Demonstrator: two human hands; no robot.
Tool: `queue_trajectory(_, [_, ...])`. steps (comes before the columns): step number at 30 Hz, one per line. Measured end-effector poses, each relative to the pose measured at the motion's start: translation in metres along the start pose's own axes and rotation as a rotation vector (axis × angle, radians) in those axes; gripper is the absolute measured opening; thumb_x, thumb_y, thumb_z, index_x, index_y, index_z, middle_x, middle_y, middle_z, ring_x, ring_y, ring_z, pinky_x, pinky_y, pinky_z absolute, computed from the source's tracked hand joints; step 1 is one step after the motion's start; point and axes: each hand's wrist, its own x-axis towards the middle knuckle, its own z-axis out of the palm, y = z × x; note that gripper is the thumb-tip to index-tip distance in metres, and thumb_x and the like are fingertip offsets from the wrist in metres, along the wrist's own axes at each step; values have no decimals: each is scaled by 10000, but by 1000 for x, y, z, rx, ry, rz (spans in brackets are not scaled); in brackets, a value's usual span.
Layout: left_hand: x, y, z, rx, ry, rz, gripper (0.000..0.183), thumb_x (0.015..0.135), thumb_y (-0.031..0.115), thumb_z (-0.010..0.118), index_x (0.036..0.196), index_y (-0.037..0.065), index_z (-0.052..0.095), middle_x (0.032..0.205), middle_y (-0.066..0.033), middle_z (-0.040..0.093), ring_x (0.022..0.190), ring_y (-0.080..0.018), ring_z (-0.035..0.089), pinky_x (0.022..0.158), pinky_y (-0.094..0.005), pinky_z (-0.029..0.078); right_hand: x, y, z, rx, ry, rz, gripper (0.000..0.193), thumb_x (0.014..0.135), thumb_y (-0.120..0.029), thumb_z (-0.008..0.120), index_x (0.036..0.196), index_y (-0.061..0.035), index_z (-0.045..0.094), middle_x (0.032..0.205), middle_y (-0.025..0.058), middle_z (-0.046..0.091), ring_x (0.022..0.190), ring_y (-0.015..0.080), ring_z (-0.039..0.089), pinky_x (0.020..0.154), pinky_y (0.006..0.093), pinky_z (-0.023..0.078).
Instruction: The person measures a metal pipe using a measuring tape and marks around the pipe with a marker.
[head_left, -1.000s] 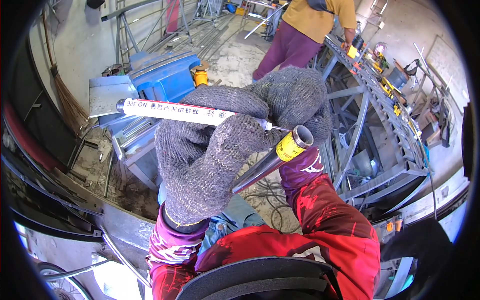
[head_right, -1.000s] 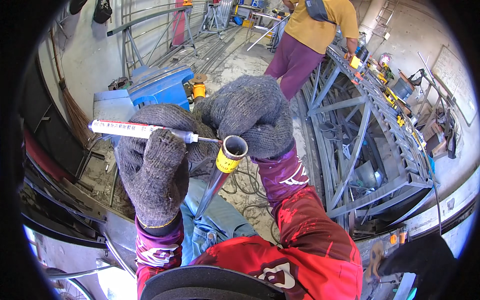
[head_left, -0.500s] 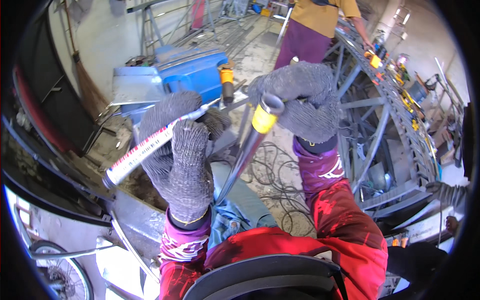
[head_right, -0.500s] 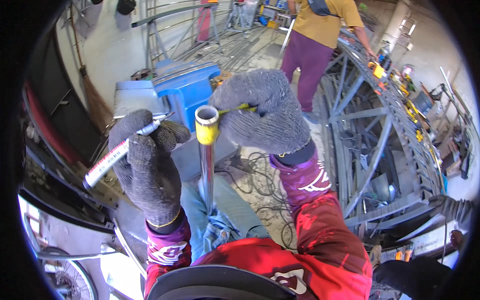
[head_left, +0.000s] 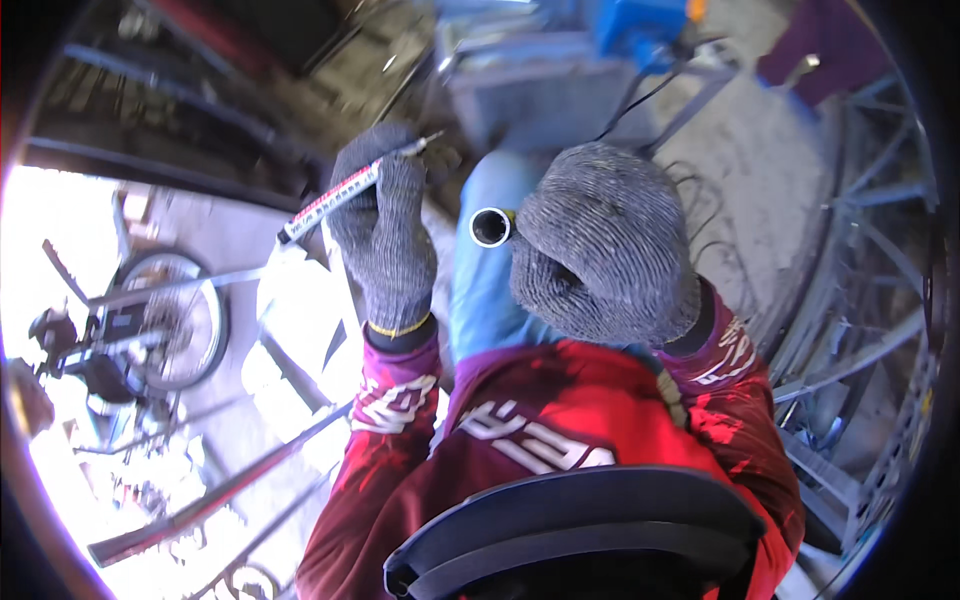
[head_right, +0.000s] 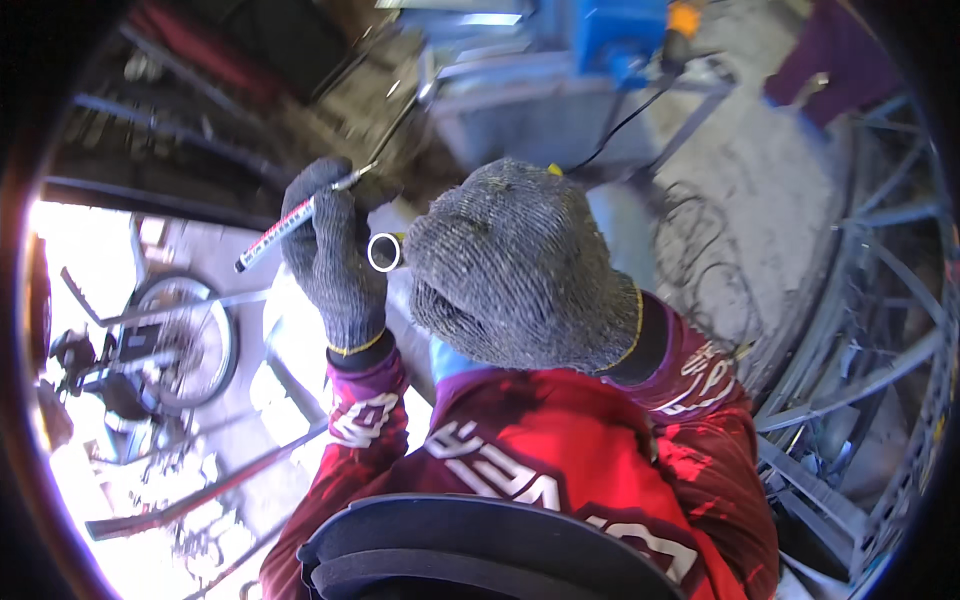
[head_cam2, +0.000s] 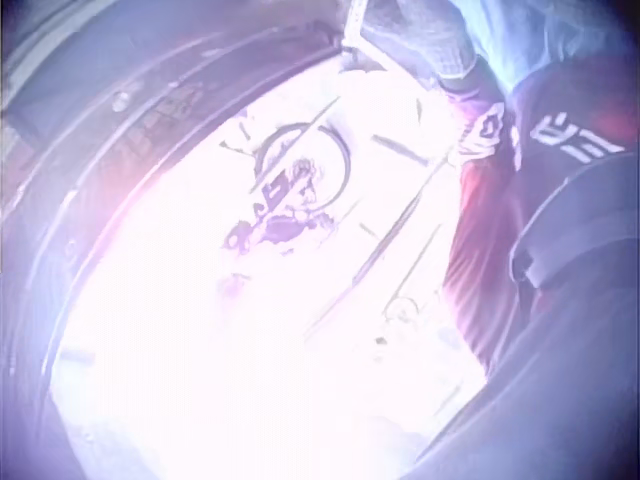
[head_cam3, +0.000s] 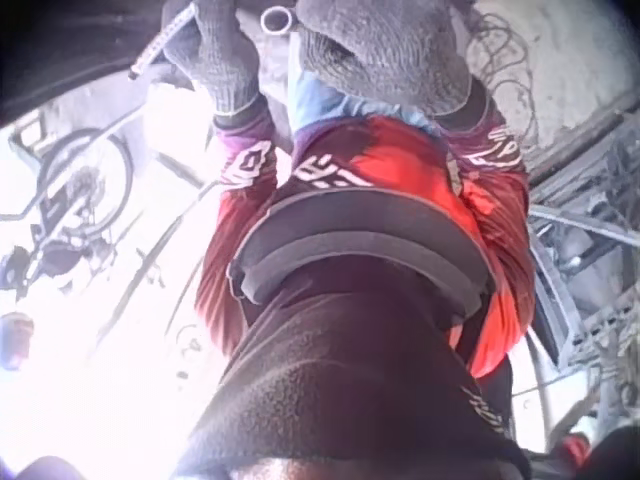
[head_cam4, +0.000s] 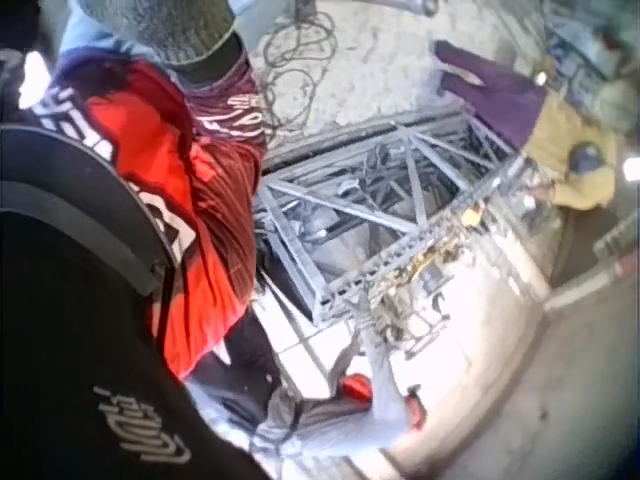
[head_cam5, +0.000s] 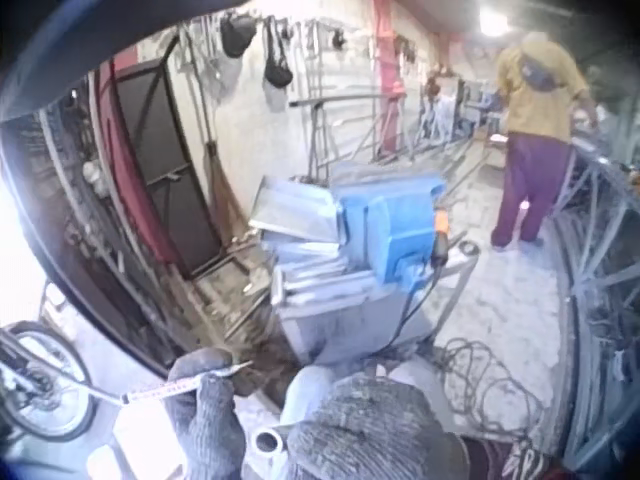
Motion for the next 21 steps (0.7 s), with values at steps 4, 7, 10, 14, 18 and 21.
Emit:
queue_trajectory(4, [-27, -6, -14, -11, 62, -86, 350, 993, 261, 569, 1167, -41, 538, 895, -222, 715, 814, -252, 695, 748, -297, 512, -16, 8, 0, 112, -156, -115, 252, 711, -242, 713, 902, -93, 644, 912, 92, 610, 793, 295, 605, 680, 462, 484])
queue_trajectory(7, [-43, 0, -19, 69, 93, -128, 411, 978, 306, 592, 1173, -51, 535, 921, -227, 707, 842, -282, 695, 817, -339, 519, -31, 10, -7, 183, -255, -122, 302, 730, -218, 719, 999, -88, 676, 1015, 129, 624, 949, 346, 610, 858, 536, 476])
queue_trajectory(10, [-55, -2, -24, 81, 69, -155, 451, 987, 347, 566, 1180, -60, 537, 978, -228, 691, 879, -281, 693, 856, -358, 515, -41, 6, -9, 228, -271, -104, 337, 684, -180, 741, 1003, -78, 700, 1020, 152, 626, 988, 378, 620, 886, 560, 507])
queue_trajectory(14, [-50, 2, -24, 155, -30, -43, 478, 992, 361, 541, 1159, -88, 543, 1035, -219, 670, 897, -286, 691, 876, -375, 514, -46, -6, -9, 210, -219, -123, 271, 622, -142, 768, 881, -72, 725, 972, 142, 623, 949, 392, 622, 815, 547, 537])
queue_trajectory(18, [-38, -6, -17, -78, -33, -50, 297, 932, 175, 666, 1109, -57, 611, 1023, -181, 648, 824, -310, 715, 761, -415, 598, -59, -1, -6, 181, -174, -122, 306, 629, -160, 780, 921, -84, 727, 994, 136, 633, 970, 388, 624, 837, 559, 528])
queue_trajectory(21, [-31, -7, -16, -11, -51, -81, 374, 965, 256, 606, 1145, -70, 577, 982, -199, 679, 844, -294, 704, 810, -390, 560, -51, 11, -9, 204, -240, -108, 350, 656, -186, 784, 990, -103, 720, 1044, 113, 643, 1023, 358, 618, 899, 540, 502])
